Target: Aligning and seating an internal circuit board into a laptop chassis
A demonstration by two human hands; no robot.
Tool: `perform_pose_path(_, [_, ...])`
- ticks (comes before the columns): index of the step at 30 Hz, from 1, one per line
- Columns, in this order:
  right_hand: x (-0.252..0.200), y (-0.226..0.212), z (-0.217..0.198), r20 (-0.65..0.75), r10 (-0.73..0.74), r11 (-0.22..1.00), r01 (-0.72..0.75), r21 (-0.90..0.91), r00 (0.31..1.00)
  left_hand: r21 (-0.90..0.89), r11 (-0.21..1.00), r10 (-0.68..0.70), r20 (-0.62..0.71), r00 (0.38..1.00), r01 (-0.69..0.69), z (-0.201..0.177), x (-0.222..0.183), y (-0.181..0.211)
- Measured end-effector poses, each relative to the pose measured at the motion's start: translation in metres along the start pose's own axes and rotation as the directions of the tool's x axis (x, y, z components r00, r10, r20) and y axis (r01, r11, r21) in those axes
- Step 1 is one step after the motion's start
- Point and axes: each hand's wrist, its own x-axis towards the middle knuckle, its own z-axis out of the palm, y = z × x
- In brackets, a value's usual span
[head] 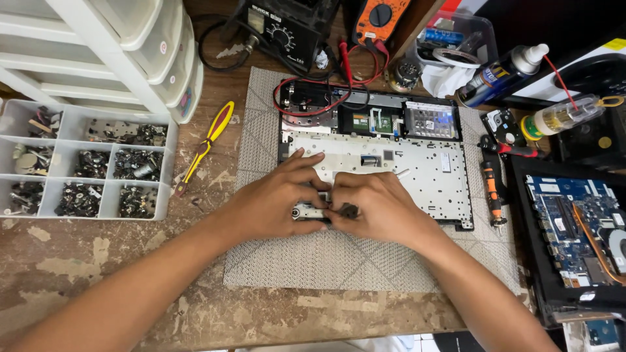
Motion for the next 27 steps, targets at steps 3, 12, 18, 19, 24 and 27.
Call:
perform_pose_path(3, [0.000,0.002,0.001,0.015,-0.004,0.998,0.003,0.064,1.000,0.013,1.000,0.009,0.002,1.000,-0.009,-0.001,0.000,0.001])
perform_pose_path(12, [-0.018,0.046,-0.014,-0.300,0.008,0.995,0.022,0.096,0.954,0.049,0.995,0.089,-0.076,0.993,-0.086,0.014,-0.006,-0.019])
perform_pose_path(18, [-0.042,0.103,-0.035,-0.631,0.169,0.902,-0.377,-0.211,0.757,0.131,0.980,0.162,-0.073,0.984,-0.151,0.016,-0.006,-0.019])
perform_pose_path(19, [-0.044,0.112,-0.034,-0.638,0.175,0.897,-0.389,-0.211,0.750,0.129,0.978,0.174,-0.066,0.983,-0.165,0.017,-0.007,-0.021])
perform_pose_path(24, [-0.044,0.128,-0.034,-0.652,0.269,0.758,-0.573,-0.311,0.709,0.181,0.939,0.314,-0.108,0.943,-0.292,0.018,-0.007,-0.021])
perform_pose_path(27, [-0.046,0.143,-0.029,-0.633,0.265,0.746,-0.571,-0.343,0.727,0.142,0.958,0.262,-0.089,0.961,-0.248,0.014,-0.005,-0.012])
